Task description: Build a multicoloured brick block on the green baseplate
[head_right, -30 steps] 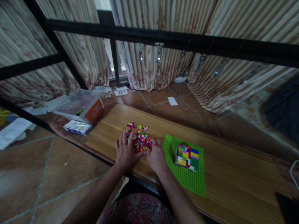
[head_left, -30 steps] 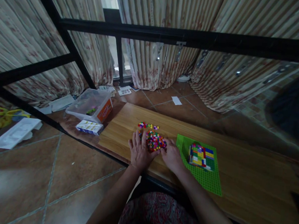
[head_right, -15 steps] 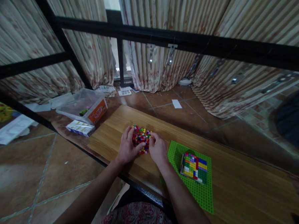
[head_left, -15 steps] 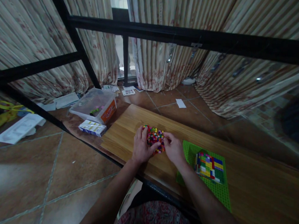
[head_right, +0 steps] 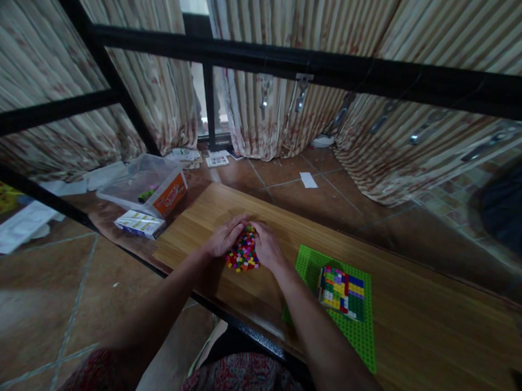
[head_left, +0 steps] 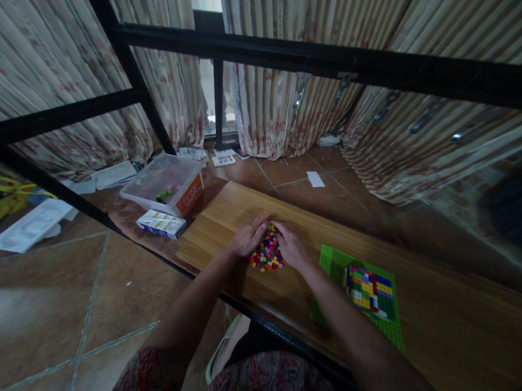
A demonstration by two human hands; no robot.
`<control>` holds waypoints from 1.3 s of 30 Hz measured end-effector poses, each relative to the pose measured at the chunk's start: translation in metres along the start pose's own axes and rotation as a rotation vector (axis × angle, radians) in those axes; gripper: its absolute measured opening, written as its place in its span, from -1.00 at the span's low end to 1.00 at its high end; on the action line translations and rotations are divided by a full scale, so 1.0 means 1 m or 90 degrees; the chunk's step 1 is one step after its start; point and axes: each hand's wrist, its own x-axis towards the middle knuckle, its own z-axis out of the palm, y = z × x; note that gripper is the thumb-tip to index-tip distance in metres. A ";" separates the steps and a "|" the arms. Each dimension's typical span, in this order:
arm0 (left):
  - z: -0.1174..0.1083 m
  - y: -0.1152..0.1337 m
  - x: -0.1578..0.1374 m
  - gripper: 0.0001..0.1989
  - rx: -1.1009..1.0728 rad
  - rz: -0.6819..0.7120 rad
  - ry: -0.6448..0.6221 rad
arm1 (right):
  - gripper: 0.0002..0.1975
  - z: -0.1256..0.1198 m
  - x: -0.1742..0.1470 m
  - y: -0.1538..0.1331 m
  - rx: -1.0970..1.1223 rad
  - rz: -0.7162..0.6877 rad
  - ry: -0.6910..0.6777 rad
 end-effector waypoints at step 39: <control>-0.002 0.004 -0.055 -0.56 -0.110 -0.224 0.457 | -0.74 0.005 -0.005 -0.021 -0.210 -0.011 0.038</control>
